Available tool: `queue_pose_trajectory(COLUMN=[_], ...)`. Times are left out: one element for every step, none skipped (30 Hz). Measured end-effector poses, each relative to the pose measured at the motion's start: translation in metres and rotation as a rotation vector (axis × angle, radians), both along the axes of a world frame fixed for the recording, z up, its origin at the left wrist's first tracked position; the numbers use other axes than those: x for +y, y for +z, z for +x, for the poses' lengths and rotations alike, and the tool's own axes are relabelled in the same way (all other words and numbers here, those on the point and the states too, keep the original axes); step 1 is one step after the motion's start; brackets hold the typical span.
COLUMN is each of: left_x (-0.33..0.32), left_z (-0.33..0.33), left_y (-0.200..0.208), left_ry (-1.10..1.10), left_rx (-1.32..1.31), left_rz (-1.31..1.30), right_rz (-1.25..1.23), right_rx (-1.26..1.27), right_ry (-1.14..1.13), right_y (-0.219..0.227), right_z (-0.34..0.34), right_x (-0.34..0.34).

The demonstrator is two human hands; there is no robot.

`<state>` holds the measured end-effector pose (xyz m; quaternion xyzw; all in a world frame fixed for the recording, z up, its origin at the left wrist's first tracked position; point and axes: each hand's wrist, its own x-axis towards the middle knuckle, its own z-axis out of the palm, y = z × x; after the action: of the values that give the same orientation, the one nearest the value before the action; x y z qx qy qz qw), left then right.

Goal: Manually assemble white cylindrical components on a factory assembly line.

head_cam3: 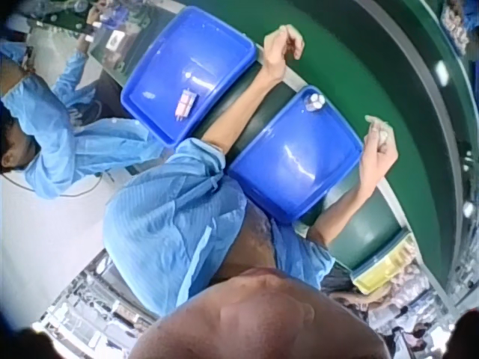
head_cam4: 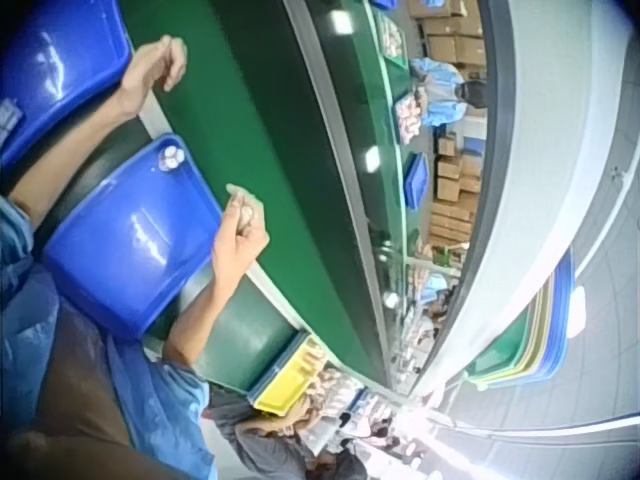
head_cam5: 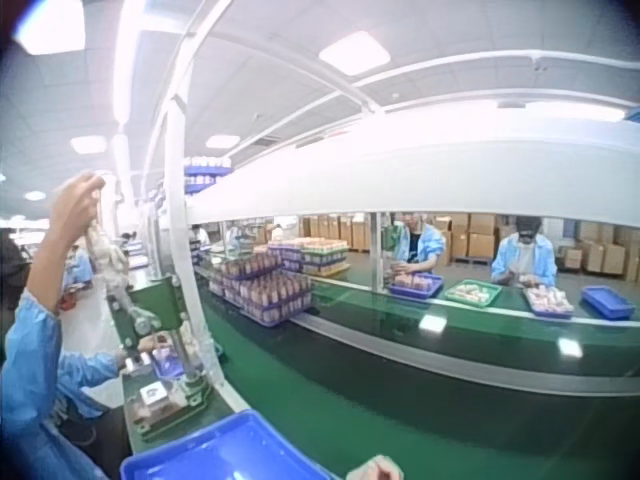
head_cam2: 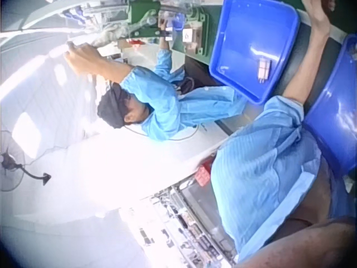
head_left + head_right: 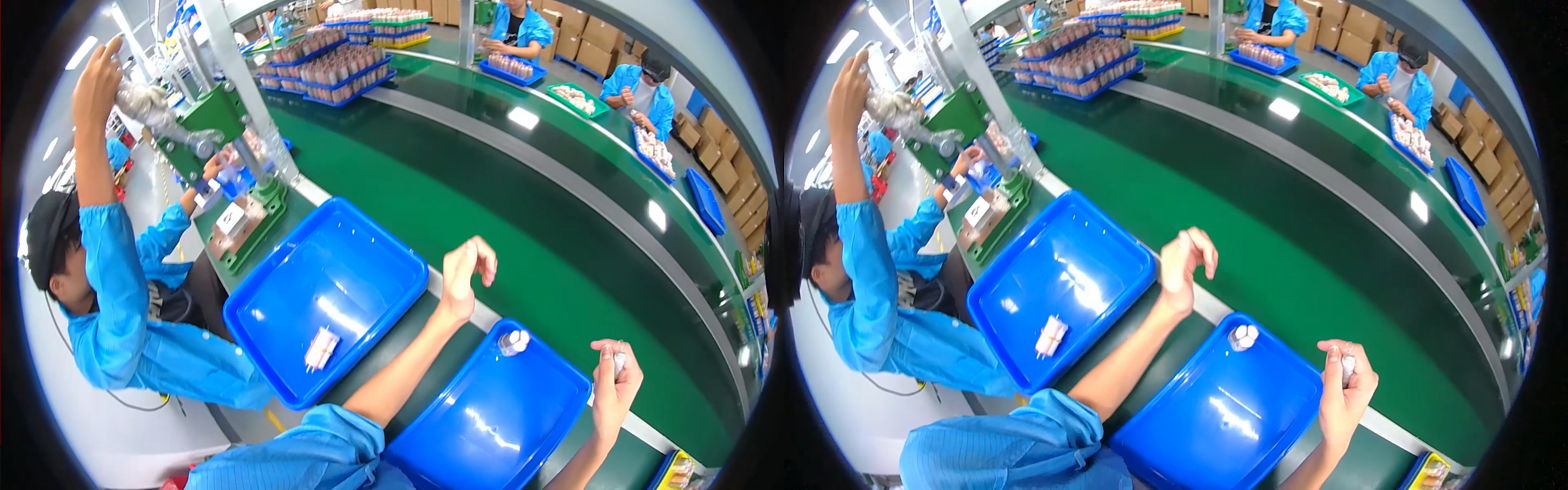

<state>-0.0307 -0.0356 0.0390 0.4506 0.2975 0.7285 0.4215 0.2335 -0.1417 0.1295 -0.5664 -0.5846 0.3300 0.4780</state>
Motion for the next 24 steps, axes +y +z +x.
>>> queue_pose_trajectory(left_x=[-0.019,-0.047,-0.075,-0.099,-0.120,-0.136,-0.143,-0.161,-0.177,-0.195,-0.208,-0.211,-0.212,-0.205,-0.198,-0.190,-0.182,-0.176,-0.167,-0.152,-0.141,-0.129,-0.115,-0.102], left_z=[-0.005,-0.006,-0.013,-0.026,-0.044,-0.062,-0.081,-0.107,-0.133,-0.159,-0.174,-0.176,-0.176,-0.176,-0.173,-0.167,-0.157,-0.143,-0.128,-0.109,-0.089,-0.070,-0.051,-0.034], left_y=[0.033,0.067,0.095,0.107,0.116,0.125,0.129,0.123,0.106,0.088,0.076,0.076,0.078,0.078,0.078,0.077,0.075,0.072,0.077,0.085,0.093,0.103,0.112,0.121], left_ry=[0.002,0.050,0.098,0.148,0.190,0.283,0.361,0.442,0.519,0.478,0.439,0.323,0.205,0.066,0.105,0.141,0.178,0.327,0.439,0.352,0.266,0.148,0.028,-0.027], left_rx=[0.045,0.156,0.269,0.570,0.875,1.083,1.277,1.335,1.377,1.444,1.498,1.428,1.355,1.286,1.271,1.257,1.239,1.063,0.942,0.733,0.518,0.494,0.463,0.505], left_rz=[0.070,0.070,0.069,0.204,0.336,0.257,0.200,-0.030,-0.261,-0.501,-0.746,-0.835,-0.916,-0.978,-0.947,-0.915,-0.877,-0.735,-0.660,-0.613,-0.578,-0.536,-0.492,-0.444], right_rz=[0.022,0.037,0.054,0.070,0.080,0.042,0.100,0.153,0.205,0.261,0.297,0.346,0.394,0.412,0.430,0.447,0.420,0.450,0.479,0.483,0.480,0.492,0.506,0.532], right_rx=[-0.052,-0.054,-0.053,-0.054,-0.051,-0.036,-0.096,-0.099,-0.107,-0.060,0.010,0.054,0.098,0.076,0.053,0.030,-0.032,-0.081,-0.131,-0.137,-0.105,-0.104,-0.109,-0.115], right_ry=[0.008,-0.003,0.008,0.006,0.004,0.002,-0.039,-0.038,-0.041,-0.028,-0.033,0.026,0.080,0.066,0.049,0.030,0.029,0.064,0.097,0.079,0.101,0.090,0.080,0.077], right_y=[0.004,0.007,0.009,0.011,0.014,0.023,0.028,0.036,0.045,0.052,0.058,0.062,0.064,0.064,0.064,0.065,0.070,0.074,0.076,0.076,0.075,0.076,0.076,0.076], right_z=[0.000,0.002,0.005,0.010,0.014,0.017,0.021,0.022,0.020,0.020,0.019,0.018,0.016,0.014,0.011,0.007,0.002,-0.005,-0.011,-0.012,-0.014,-0.016,-0.018,-0.017], right_x=[-0.004,-0.008,-0.011,-0.014,-0.018,-0.022,-0.027,-0.028,-0.028,-0.029,-0.030,-0.029,-0.027,-0.028,-0.030,-0.032,-0.035,-0.034,-0.032,-0.033,-0.031,-0.029,-0.027,-0.026])
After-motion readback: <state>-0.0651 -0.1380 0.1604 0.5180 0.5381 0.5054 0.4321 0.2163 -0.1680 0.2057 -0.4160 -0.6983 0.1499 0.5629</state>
